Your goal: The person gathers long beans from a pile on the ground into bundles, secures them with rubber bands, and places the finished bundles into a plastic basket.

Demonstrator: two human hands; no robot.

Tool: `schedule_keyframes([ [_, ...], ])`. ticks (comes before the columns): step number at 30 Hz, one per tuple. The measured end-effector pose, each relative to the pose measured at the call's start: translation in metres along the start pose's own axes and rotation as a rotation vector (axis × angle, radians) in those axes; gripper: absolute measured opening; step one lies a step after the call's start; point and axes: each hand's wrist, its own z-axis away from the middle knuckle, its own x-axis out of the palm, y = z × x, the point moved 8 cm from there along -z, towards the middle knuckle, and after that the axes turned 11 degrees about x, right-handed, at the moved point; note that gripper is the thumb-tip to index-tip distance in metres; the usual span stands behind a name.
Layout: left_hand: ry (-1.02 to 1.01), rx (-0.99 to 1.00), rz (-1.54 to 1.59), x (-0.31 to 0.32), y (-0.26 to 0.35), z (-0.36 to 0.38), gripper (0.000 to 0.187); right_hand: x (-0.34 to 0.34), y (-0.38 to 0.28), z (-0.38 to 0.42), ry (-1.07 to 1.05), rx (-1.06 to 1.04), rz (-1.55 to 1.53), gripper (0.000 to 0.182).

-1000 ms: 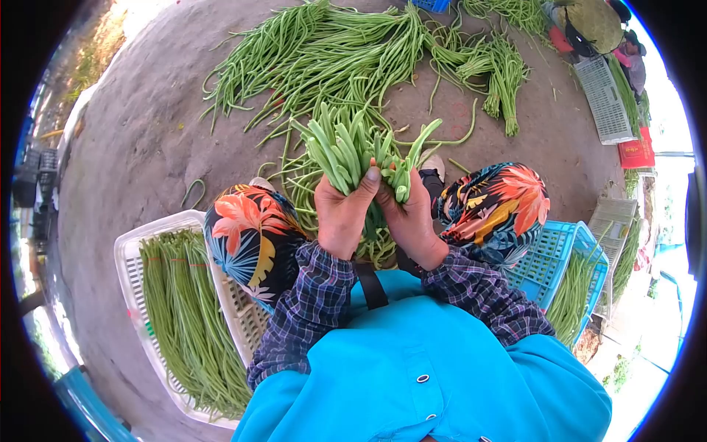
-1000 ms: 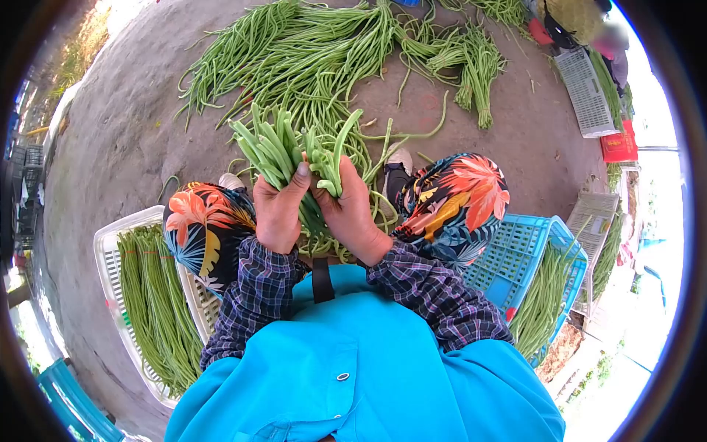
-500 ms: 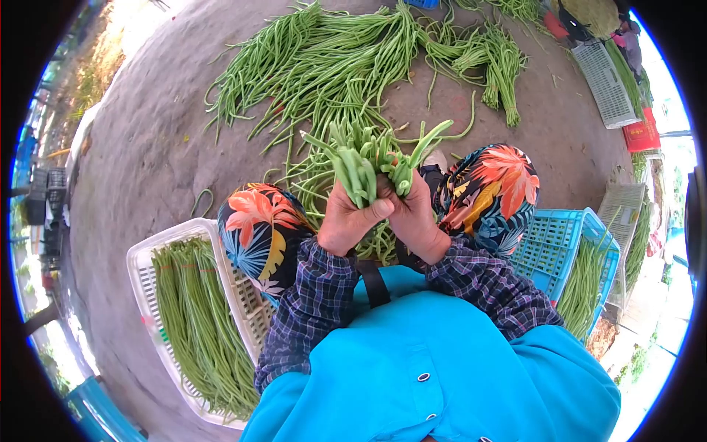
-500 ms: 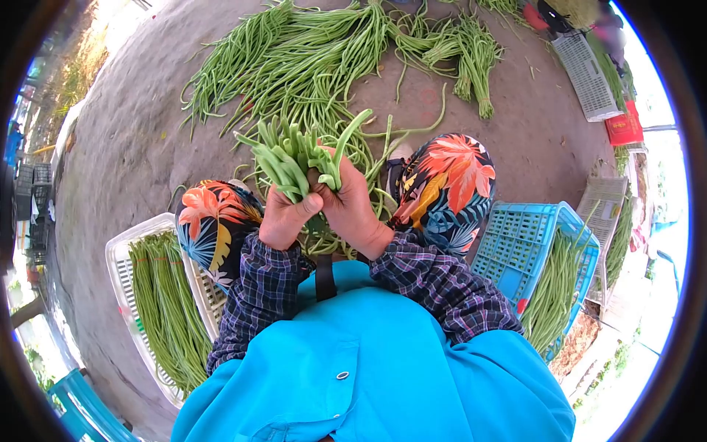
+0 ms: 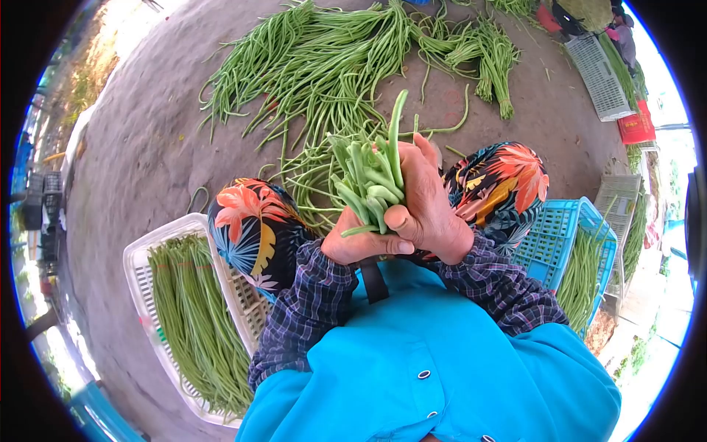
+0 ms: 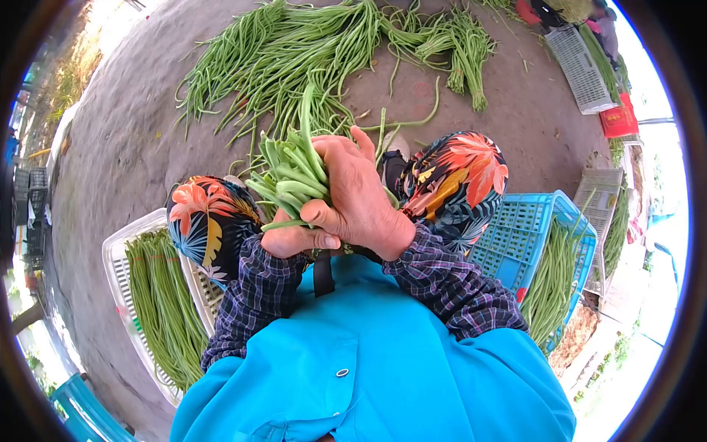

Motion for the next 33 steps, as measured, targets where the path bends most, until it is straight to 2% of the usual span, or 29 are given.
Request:
schedule_keyframes([
  [3,0.016,0.047,0.052,-0.001,-0.008,0.000,0.080,0.004,0.010,0.004,-0.014,-0.007,0.052,0.078],
  [5,-0.007,0.011,-0.027,-0.001,-0.009,0.002,0.078,0.008,0.014,0.007,-0.095,-0.021,0.234,0.087],
  [6,0.009,0.012,-0.072,-0.002,-0.012,0.002,0.078,0.007,0.017,0.009,-0.128,-0.038,0.299,0.083],
  [9,0.026,0.085,-0.130,-0.005,-0.022,0.003,0.072,0.007,0.022,0.011,-0.246,0.012,0.213,0.081],
  [11,0.061,0.105,-0.132,-0.005,-0.025,0.005,0.063,0.008,0.026,0.011,-0.245,0.016,0.189,0.079],
  [12,0.059,0.097,-0.131,-0.007,-0.028,0.004,0.063,0.011,0.027,0.010,-0.282,0.077,-0.127,0.079],
  [14,0.083,0.064,0.121,-0.012,-0.036,0.002,0.051,0.015,0.030,0.011,-0.292,0.225,-0.656,0.075],
  [15,0.098,0.047,0.249,-0.016,-0.041,0.003,0.045,0.016,0.034,0.010,-0.293,0.231,-0.662,0.075],
  [17,0.117,0.035,0.184,-0.022,-0.047,0.005,0.040,0.013,0.058,0.004,-0.230,0.381,-0.537,0.065],
  [18,0.105,0.028,0.170,-0.020,-0.046,0.005,0.039,0.005,0.054,-0.002,-0.146,0.297,-0.446,0.052],
  [19,0.091,0.019,0.157,-0.018,-0.047,0.004,0.037,0.001,0.053,-0.007,-0.139,0.307,-0.448,0.052],
  [21,0.040,0.022,0.124,-0.017,-0.052,0.003,0.038,0.001,0.041,-0.016,-0.171,0.245,-0.187,0.044],
  [22,0.076,0.009,0.157,-0.019,-0.052,0.003,0.039,-0.001,0.039,-0.018,-0.095,0.197,-0.204,0.033],
  [23,0.116,0.001,0.190,-0.021,-0.052,0.004,0.041,0.002,0.040,-0.018,-0.092,0.204,-0.203,0.033],
  [25,0.134,0.005,0.195,-0.026,-0.051,0.004,0.047,0.000,0.041,-0.018,0.003,0.170,-0.318,0.024],
  [26,0.199,0.033,0.268,-0.031,-0.051,0.005,0.049,0.006,0.046,-0.016,-0.033,0.222,-0.440,0.019],
  [27,0.264,0.064,0.340,-0.035,-0.048,0.004,0.051,0.009,0.043,-0.015,-0.040,0.219,-0.443,0.019],
  [29,0.294,0.125,0.364,-0.036,-0.037,0.002,0.054,0.006,0.043,-0.013,0.053,0.250,-0.854,0.019],
  [31,0.389,0.179,0.391,-0.043,-0.032,0.004,0.053,0.003,0.042,-0.010,0.076,0.234,-0.836,0.020],
  [33,0.439,0.183,0.365,-0.050,-0.033,0.007,0.050,0.007,0.048,-0.006,0.021,0.325,-1.158,0.020],
])
